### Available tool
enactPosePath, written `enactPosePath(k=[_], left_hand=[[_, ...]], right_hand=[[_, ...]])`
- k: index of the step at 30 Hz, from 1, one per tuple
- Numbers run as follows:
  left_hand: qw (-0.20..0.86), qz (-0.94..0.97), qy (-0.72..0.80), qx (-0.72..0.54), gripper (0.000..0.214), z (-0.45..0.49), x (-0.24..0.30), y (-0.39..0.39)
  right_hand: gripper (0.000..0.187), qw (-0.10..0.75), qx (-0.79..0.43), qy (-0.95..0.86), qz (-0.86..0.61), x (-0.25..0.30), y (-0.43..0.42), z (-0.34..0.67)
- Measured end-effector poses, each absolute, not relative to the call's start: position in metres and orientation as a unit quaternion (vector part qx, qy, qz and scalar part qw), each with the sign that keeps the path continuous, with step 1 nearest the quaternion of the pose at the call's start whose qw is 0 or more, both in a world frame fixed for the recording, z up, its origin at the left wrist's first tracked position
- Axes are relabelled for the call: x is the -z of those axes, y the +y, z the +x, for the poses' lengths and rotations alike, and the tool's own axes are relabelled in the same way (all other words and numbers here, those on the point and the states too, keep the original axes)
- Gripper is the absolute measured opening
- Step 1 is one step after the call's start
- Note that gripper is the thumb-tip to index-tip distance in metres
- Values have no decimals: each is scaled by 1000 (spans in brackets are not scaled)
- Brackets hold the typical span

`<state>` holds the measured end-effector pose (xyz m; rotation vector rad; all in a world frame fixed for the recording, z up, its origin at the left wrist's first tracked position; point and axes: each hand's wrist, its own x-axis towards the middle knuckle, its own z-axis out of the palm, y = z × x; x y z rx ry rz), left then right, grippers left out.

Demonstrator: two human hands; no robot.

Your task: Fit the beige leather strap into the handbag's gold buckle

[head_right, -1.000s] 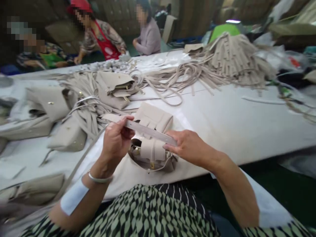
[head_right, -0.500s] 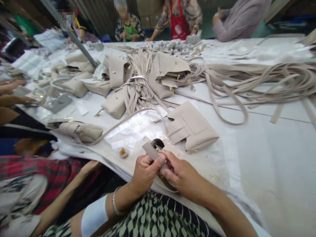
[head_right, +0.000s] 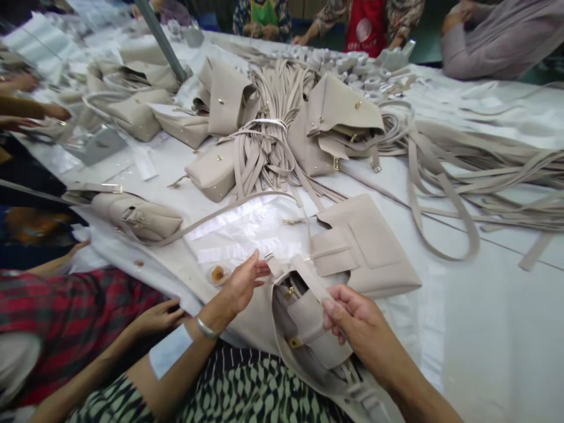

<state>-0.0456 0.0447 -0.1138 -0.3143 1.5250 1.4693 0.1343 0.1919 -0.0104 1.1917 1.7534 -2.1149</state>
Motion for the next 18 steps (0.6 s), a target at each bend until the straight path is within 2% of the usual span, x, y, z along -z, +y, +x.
enactPosePath(k=[3,7,18], left_hand=[[543,-162,472,-676,51,-61,126,60],[509,-153,359,-767,27,-68,120,70],[445,-56,330,-831,21,-42,64,69]], right_hand=[[38,47,707,564,424,20,190,114],[35,45,710,552,436,36,194,93],[36,33,743,550,380,29,190,95]])
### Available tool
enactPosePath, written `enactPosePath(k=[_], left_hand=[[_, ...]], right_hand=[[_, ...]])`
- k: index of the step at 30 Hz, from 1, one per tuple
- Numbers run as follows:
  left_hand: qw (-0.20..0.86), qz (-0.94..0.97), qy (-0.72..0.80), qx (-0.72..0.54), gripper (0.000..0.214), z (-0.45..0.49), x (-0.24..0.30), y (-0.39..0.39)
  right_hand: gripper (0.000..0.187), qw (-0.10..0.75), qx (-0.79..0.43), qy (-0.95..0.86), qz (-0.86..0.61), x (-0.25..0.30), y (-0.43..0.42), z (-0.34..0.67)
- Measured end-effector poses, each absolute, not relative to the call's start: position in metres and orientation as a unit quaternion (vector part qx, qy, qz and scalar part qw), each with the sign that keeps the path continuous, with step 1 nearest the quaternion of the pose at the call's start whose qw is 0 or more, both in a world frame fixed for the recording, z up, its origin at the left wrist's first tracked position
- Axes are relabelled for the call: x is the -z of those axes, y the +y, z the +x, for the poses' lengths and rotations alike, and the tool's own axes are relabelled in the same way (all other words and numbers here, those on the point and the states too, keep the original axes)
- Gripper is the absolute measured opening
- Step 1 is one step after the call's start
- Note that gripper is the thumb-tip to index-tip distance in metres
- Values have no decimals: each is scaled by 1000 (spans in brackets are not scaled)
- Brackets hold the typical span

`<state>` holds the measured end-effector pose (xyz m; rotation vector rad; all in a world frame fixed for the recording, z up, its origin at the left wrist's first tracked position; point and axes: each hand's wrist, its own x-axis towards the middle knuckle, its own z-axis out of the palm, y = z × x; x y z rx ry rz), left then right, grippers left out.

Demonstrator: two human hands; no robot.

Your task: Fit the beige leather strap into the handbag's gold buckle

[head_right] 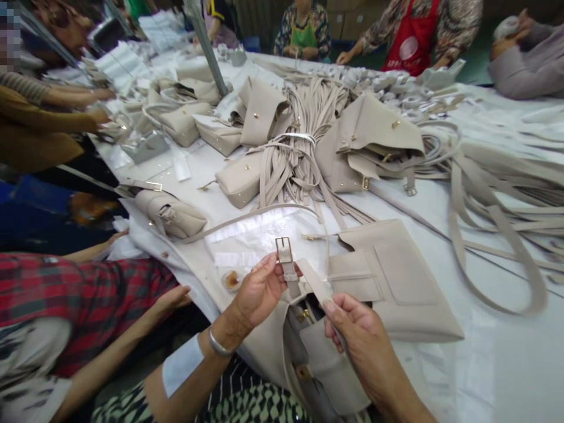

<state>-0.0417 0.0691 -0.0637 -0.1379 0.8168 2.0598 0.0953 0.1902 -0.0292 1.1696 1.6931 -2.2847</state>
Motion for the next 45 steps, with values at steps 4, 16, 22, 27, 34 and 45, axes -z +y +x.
enactPosePath(k=[4,16,22,27,34,45], left_hand=[[413,-30,348,-841,24,-27,58,72],[390,-15,391,-833,26,-20,55,73],[366,41,429,-825,34,-22,57,81],[369,85,461,-802,39,-18,56,82],[330,141,539,-762,73,-15,54,75],[269,197,644,-688,38,-27,45,59]], right_hand=[[38,13,757,554,346,23,186,110],[34,-47,790,507,341,15,192,130],[36,-60,787,497,360,6,192,142],[36,-75,779,493,379,3,192,147],[32,-66,784,486,381,10,188,135],[31,-52,817,453,353,18,181,117]])
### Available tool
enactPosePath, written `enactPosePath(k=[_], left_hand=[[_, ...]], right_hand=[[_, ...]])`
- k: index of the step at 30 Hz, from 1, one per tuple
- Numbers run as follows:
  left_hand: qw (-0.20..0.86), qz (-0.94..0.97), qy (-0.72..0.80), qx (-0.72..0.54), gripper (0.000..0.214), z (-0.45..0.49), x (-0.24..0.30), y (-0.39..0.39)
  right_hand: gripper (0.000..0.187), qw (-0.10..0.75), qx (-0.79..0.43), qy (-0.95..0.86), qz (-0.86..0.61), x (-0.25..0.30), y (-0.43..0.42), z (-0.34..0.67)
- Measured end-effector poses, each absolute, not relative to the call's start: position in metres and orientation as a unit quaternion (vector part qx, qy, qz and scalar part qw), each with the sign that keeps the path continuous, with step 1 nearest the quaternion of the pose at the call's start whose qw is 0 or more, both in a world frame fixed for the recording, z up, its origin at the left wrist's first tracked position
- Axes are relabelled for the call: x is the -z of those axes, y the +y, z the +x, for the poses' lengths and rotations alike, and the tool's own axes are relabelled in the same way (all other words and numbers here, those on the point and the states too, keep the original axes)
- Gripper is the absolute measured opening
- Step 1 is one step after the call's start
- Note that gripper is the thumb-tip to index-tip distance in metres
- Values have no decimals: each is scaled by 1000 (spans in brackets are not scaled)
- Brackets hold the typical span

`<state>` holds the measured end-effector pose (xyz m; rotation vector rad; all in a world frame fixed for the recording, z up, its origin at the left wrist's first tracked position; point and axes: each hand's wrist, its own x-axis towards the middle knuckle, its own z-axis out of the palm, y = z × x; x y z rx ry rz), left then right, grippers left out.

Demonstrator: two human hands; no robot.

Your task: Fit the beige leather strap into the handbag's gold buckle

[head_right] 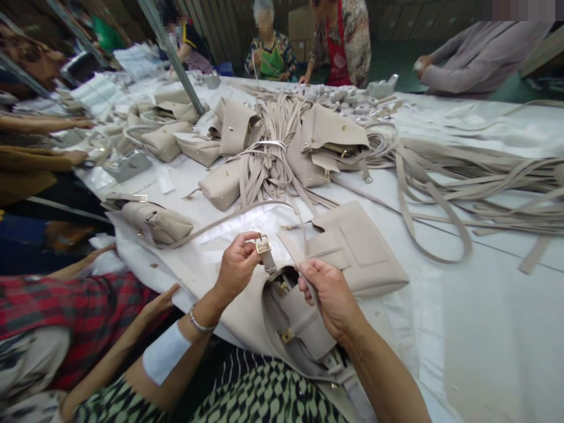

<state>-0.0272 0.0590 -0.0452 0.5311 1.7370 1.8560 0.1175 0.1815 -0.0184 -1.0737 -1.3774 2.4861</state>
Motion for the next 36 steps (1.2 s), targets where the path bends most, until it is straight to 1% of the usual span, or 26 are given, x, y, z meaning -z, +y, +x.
enactPosePath(k=[5,8,11,14,16,18,19,21,22,23,26,28,31,34,36], left_hand=[[196,255,728,-605,26,-15,33,57],[114,321,766,-544,24,3,28,55],[30,429,762,-484,11,20,31,52],[-5,510,744,-431,9,31,38,48],[2,536,736,-412,9,34,40,47],[17,550,726,-413,4,33,39,47],[23,549,723,-419,8,31,37,47],[42,550,718,-425,32,25,30,49],[64,558,712,-421,40,21,27,51],[94,573,701,-414,42,18,24,52],[187,620,642,-409,27,12,21,61],[201,622,621,-433,23,11,24,67],[193,603,623,-460,29,10,35,73],[211,592,636,-448,36,7,48,78],[219,604,636,-427,33,6,55,80]], right_hand=[[33,65,-829,-445,-331,17,171,117],[37,92,-833,-437,-327,11,165,123],[39,89,-825,-452,-326,6,159,131],[34,73,-805,-491,-326,3,155,139],[29,68,-789,-511,-335,4,155,144],[24,61,-780,-521,-340,7,159,151],[23,54,-782,-523,-335,8,162,154],[21,31,-790,-528,-310,8,168,160],[21,17,-795,-530,-296,7,170,162],[21,5,-798,-532,-285,6,173,163],[22,-11,-800,-537,-268,1,178,160],[25,-7,-801,-534,-270,0,183,157],[33,13,-790,-536,-297,3,195,157],[39,34,-758,-558,-337,7,206,163],[41,25,-747,-562,-355,10,207,164]])
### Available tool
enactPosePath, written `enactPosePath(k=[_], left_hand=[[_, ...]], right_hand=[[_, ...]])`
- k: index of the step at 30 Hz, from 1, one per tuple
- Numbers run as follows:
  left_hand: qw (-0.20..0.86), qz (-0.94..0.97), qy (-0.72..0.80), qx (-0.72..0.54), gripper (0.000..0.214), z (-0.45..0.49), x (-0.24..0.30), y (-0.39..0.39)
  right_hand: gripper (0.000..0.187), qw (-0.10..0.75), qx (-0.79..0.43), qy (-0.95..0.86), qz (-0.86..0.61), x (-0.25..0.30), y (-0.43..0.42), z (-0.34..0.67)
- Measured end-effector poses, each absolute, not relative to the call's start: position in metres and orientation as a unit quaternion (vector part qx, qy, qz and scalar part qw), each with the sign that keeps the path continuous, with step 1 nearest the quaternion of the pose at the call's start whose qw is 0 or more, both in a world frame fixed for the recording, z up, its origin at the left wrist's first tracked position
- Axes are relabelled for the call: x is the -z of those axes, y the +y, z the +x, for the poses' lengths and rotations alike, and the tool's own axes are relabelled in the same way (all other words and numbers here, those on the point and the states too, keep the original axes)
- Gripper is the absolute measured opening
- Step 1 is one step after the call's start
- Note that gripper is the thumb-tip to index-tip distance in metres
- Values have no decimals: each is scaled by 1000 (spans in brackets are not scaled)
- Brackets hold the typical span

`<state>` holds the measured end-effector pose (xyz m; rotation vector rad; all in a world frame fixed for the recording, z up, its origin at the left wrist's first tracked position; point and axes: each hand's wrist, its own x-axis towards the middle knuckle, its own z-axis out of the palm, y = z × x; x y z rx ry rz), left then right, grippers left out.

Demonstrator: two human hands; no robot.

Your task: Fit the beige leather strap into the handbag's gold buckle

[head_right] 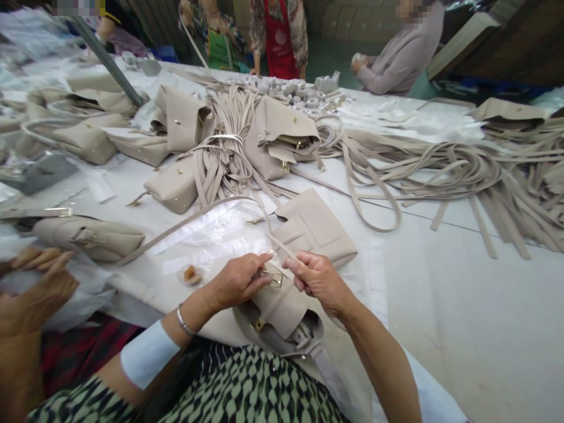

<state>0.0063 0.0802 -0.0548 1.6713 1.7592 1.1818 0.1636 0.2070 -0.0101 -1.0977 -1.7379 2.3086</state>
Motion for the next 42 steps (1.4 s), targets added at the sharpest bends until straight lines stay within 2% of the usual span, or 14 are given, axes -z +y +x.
enactPosePath(k=[4,9,16,20,24,28,31,35,42], left_hand=[[215,647,622,-385,14,6,64,85],[192,657,619,-386,15,-5,69,87],[134,567,659,-476,15,-4,69,93],[194,599,617,-473,19,-1,64,89],[226,626,594,-452,36,0,61,85],[210,548,627,-512,32,3,58,82],[239,458,646,-562,27,3,56,79],[302,359,633,-616,27,-1,56,78],[364,305,594,-649,29,-2,61,80]], right_hand=[[38,12,-751,-547,-370,21,202,152],[37,55,-745,-503,-434,42,206,149],[32,-18,-813,-421,-401,48,190,158],[31,-8,-833,-377,-404,42,190,155],[35,-17,-845,-368,-388,31,200,149],[45,19,-805,-467,-367,21,207,149],[54,53,-737,-552,-387,19,212,160],[48,46,-697,-593,-401,24,214,178],[52,33,-720,-587,-369,36,197,171]])
